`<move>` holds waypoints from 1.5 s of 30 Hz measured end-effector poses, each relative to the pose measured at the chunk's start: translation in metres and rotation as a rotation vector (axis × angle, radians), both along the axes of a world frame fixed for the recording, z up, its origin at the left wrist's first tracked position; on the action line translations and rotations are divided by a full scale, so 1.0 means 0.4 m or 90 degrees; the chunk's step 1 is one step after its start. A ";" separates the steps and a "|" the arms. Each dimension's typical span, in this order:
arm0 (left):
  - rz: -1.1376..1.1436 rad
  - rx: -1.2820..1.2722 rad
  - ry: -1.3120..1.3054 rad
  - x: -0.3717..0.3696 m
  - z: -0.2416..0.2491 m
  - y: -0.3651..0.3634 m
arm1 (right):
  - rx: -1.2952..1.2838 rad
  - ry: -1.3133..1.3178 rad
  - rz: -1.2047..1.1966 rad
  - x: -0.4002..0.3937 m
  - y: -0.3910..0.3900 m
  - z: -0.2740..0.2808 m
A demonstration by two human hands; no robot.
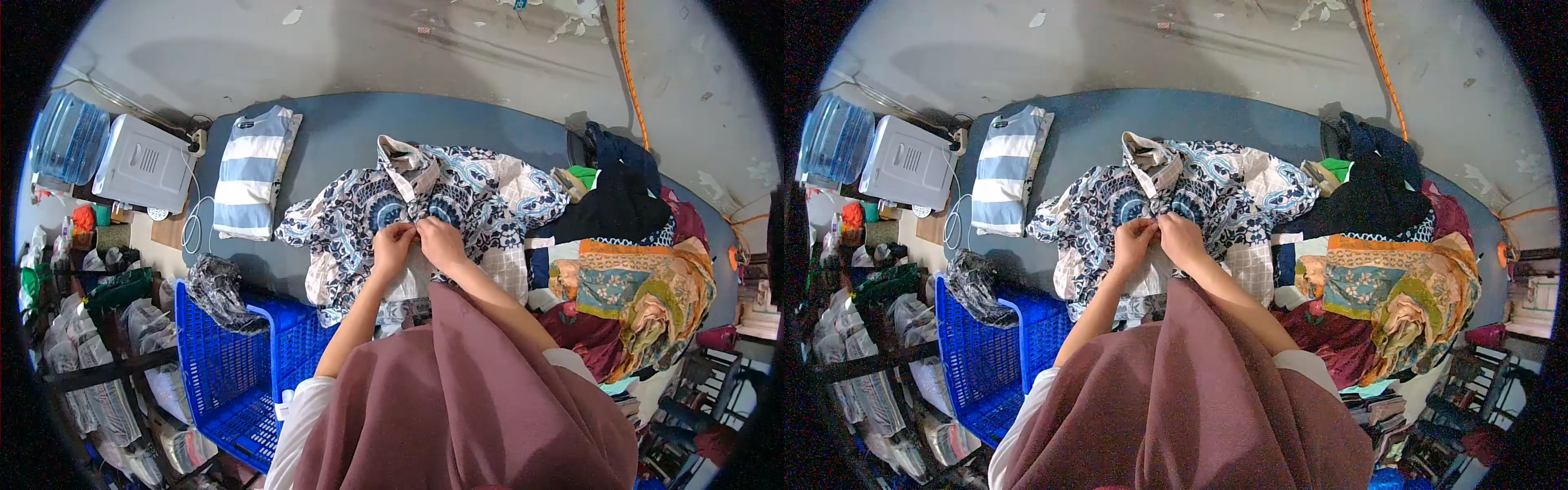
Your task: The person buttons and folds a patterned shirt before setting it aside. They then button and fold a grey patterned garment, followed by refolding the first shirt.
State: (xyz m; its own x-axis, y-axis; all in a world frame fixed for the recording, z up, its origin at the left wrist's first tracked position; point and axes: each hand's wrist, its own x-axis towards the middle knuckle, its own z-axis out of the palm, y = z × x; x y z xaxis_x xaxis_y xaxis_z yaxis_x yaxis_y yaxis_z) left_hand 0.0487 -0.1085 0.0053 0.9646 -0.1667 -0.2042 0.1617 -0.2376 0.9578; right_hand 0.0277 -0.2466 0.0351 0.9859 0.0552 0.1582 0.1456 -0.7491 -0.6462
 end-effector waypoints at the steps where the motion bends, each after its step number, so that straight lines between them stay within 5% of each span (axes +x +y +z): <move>1: 0.001 -0.015 0.003 -0.001 -0.002 0.001 | -0.002 0.009 0.010 0.001 -0.004 0.000; 9: -0.004 -0.081 0.042 0.007 -0.007 0.014 | 0.100 0.038 0.036 0.034 -0.019 0.000; 15: 0.010 -0.184 0.101 0.008 0.008 0.005 | 0.380 0.311 0.054 0.067 -0.064 -0.018; 21: 0.041 -0.158 0.124 0.010 0.004 -0.005 | 0.201 0.105 0.008 0.054 -0.036 -0.005; 29: 0.003 0.160 -0.166 0.009 0.005 -0.008 | 0.102 0.092 0.061 0.058 -0.028 -0.022; 31: 0.037 0.155 -0.128 0.005 0.022 -0.018 | 0.102 0.084 0.069 0.062 -0.032 -0.020; 37: 0.056 0.077 -0.060 -0.004 0.037 -0.035 | 0.515 0.370 -0.005 0.076 -0.057 -0.016; 38: 0.050 0.077 -0.062 -0.004 0.025 -0.035 | 0.484 0.436 -0.009 0.077 -0.063 -0.014; 41: -0.004 0.186 -0.174 -0.015 0.063 -0.044 | 0.025 0.232 0.076 0.080 -0.047 0.048; 45: -0.018 0.163 -0.160 -0.002 0.091 -0.038 | 0.044 0.252 0.103 0.100 -0.045 0.049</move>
